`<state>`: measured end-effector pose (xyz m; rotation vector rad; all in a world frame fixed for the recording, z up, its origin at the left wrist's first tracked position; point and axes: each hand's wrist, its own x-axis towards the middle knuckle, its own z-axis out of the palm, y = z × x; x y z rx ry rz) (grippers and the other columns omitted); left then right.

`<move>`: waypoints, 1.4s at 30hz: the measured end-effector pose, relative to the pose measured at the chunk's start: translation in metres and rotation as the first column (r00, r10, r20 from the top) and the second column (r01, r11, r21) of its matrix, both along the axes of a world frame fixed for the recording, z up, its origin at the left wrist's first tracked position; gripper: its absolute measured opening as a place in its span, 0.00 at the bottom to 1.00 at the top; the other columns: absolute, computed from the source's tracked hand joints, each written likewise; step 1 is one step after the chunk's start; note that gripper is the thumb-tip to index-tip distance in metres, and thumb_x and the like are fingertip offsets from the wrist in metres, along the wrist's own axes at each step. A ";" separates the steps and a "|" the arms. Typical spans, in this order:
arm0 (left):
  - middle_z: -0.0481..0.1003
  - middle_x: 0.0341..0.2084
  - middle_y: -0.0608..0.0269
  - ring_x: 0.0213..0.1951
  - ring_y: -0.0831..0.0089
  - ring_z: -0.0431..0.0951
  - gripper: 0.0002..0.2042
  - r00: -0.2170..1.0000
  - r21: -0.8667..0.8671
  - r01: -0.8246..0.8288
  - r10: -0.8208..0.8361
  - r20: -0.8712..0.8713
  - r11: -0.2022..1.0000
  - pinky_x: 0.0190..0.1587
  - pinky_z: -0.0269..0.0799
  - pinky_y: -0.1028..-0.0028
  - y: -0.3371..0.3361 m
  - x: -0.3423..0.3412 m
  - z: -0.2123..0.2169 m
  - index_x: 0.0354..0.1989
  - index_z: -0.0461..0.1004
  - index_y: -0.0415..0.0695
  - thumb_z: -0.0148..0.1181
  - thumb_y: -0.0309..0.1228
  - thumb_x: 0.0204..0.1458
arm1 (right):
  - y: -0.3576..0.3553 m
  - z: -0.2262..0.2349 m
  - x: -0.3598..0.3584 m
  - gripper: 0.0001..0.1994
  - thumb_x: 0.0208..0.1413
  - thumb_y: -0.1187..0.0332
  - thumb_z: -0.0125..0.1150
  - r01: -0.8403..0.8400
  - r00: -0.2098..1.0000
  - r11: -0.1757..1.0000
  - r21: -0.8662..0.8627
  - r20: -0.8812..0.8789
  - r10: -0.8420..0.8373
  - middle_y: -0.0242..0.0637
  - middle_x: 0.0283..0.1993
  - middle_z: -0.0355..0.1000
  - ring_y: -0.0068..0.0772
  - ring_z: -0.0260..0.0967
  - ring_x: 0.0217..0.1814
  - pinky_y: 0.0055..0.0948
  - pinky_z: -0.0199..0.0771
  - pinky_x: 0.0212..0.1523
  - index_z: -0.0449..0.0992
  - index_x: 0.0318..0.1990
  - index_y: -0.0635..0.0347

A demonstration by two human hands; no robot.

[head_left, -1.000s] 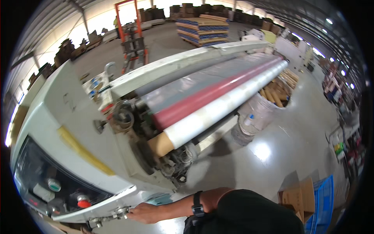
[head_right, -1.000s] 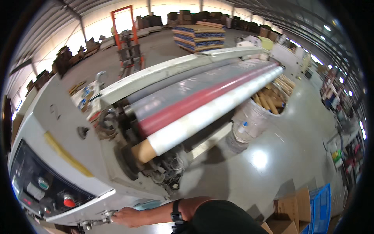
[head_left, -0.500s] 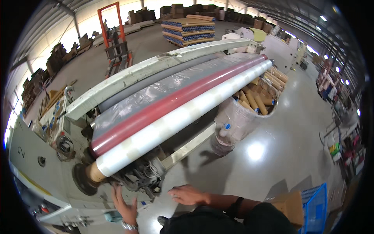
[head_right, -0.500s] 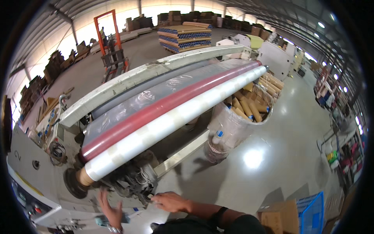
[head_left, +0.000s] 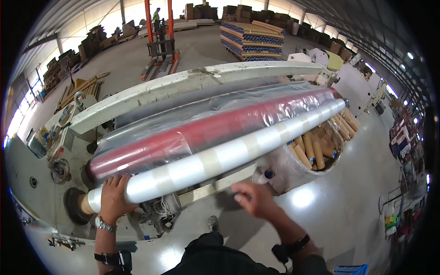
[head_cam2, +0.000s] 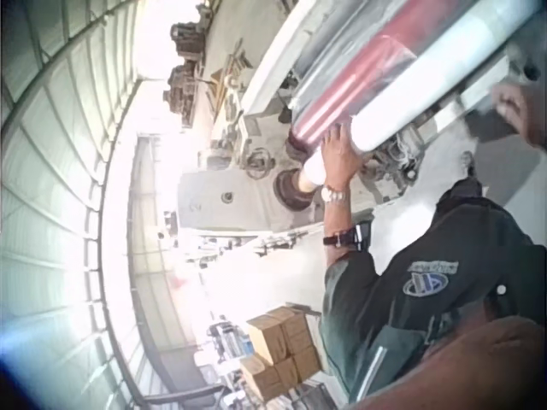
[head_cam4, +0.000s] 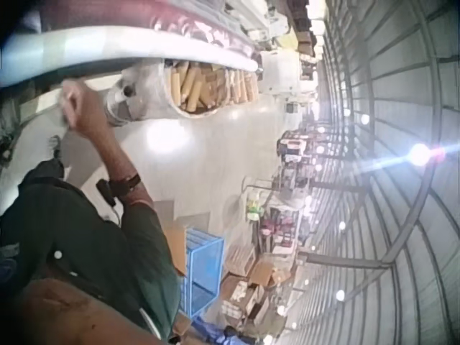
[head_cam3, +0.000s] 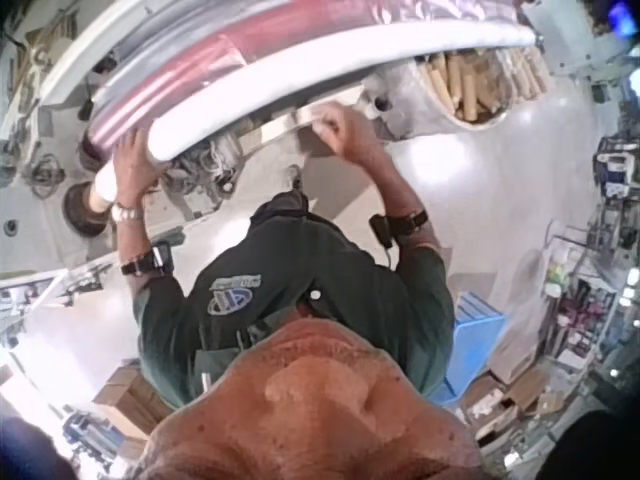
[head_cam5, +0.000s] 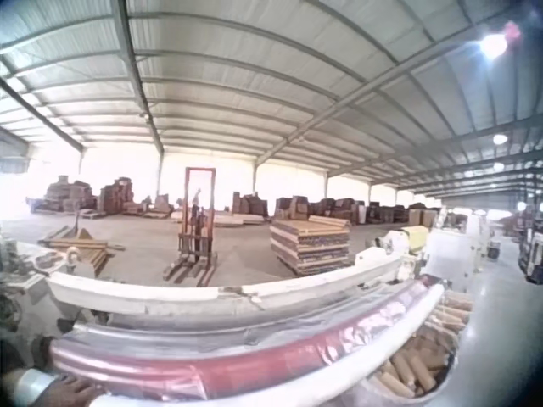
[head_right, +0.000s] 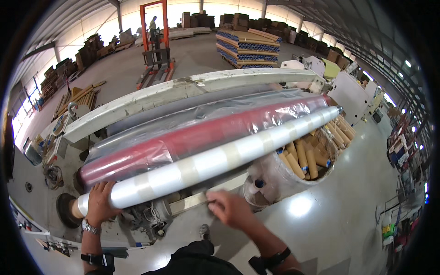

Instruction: Operates an industrial machine to wind plastic film onto cardboard tubes, loading empty tubes and removing completed rolls.

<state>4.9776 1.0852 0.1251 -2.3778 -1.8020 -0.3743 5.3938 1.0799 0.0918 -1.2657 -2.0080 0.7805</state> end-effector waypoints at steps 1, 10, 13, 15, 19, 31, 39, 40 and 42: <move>0.73 0.41 0.56 0.45 0.54 0.72 0.41 1.000 -0.038 0.001 0.000 0.023 0.999 0.48 0.66 0.59 0.005 -0.002 -0.001 0.50 0.69 0.46 0.75 0.35 0.16 | 0.028 0.009 0.011 0.15 0.52 0.69 0.61 0.003 1.000 0.985 0.172 0.006 -0.004 0.44 0.43 0.74 0.41 0.75 0.36 0.34 0.74 0.37 0.74 0.47 0.60; 0.75 0.41 0.58 0.45 0.55 0.74 0.42 0.996 -0.382 -0.063 0.082 0.032 0.922 0.51 0.67 0.61 0.047 -0.003 0.010 0.48 0.72 0.49 0.77 0.40 0.12 | 0.325 0.047 0.067 0.21 0.57 0.59 0.55 0.138 0.939 0.968 -0.211 -0.282 -0.196 0.37 0.37 0.72 0.25 0.70 0.29 0.24 0.72 0.31 0.69 0.49 0.68; 0.74 0.43 0.58 0.47 0.56 0.73 0.42 0.992 -0.415 -0.110 0.126 0.010 0.903 0.52 0.66 0.59 0.050 -0.002 0.015 0.49 0.72 0.50 0.77 0.42 0.13 | 0.387 0.057 0.039 0.23 0.59 0.52 0.52 0.147 0.941 0.933 -0.329 -0.245 -0.235 0.36 0.37 0.72 0.24 0.70 0.28 0.22 0.70 0.28 0.69 0.49 0.66; 0.74 0.44 0.59 0.48 0.56 0.73 0.42 0.988 -0.418 -0.128 0.150 0.020 0.899 0.53 0.66 0.59 0.040 -0.016 0.008 0.49 0.72 0.50 0.77 0.43 0.14 | 0.419 0.060 0.013 0.23 0.59 0.50 0.51 0.098 0.937 0.907 -0.410 -0.269 -0.223 0.35 0.34 0.71 0.23 0.69 0.27 0.21 0.69 0.26 0.69 0.47 0.63; 0.73 0.47 0.59 0.50 0.58 0.72 0.44 0.985 -0.379 -0.170 0.157 -0.066 0.910 0.56 0.63 0.59 0.038 -0.013 -0.003 0.52 0.70 0.51 0.78 0.42 0.16 | 0.473 0.032 -0.006 0.14 0.57 0.54 0.53 -0.097 0.912 0.851 -0.516 -0.388 -0.131 0.31 0.24 0.68 0.19 0.62 0.20 0.20 0.60 0.18 0.72 0.33 0.56; 0.72 0.31 0.50 0.38 0.50 0.71 0.10 0.741 0.137 -0.655 0.597 0.306 0.743 0.43 0.67 0.59 0.014 -0.075 -0.035 0.33 0.71 0.41 0.59 0.34 0.48 | 0.304 0.038 -0.065 0.08 0.61 0.65 0.52 -0.446 0.893 0.857 -0.260 -0.188 0.408 0.25 0.24 0.63 0.11 0.57 0.23 0.17 0.59 0.20 0.73 0.37 0.60; 0.75 0.28 0.47 0.36 0.50 0.76 0.06 0.632 -0.219 -0.690 0.722 0.283 0.690 0.39 0.70 0.61 0.050 -0.136 -0.037 0.30 0.70 0.39 0.58 0.27 0.45 | 0.208 0.018 -0.303 0.10 0.53 0.74 0.47 -0.790 0.613 0.576 0.212 0.312 0.726 0.58 0.34 0.74 0.58 0.74 0.40 0.48 0.73 0.43 0.73 0.40 0.67; 0.75 0.28 0.47 0.35 0.50 0.76 0.06 0.645 -0.246 -0.660 0.704 0.298 0.710 0.39 0.70 0.62 0.051 -0.144 -0.039 0.30 0.70 0.39 0.58 0.26 0.44 | 0.200 0.016 -0.321 0.10 0.53 0.74 0.47 -0.804 0.588 0.568 0.178 0.380 0.714 0.57 0.34 0.75 0.56 0.74 0.39 0.48 0.74 0.42 0.72 0.40 0.68; 0.74 0.25 0.51 0.31 0.57 0.75 0.07 0.644 -0.257 -0.624 0.673 0.364 0.738 0.36 0.70 0.65 0.053 -0.155 -0.044 0.28 0.70 0.37 0.59 0.23 0.40 | 0.188 0.011 -0.348 0.10 0.53 0.74 0.47 -0.810 0.567 0.568 0.145 0.437 0.698 0.56 0.33 0.75 0.54 0.75 0.38 0.47 0.74 0.40 0.72 0.40 0.68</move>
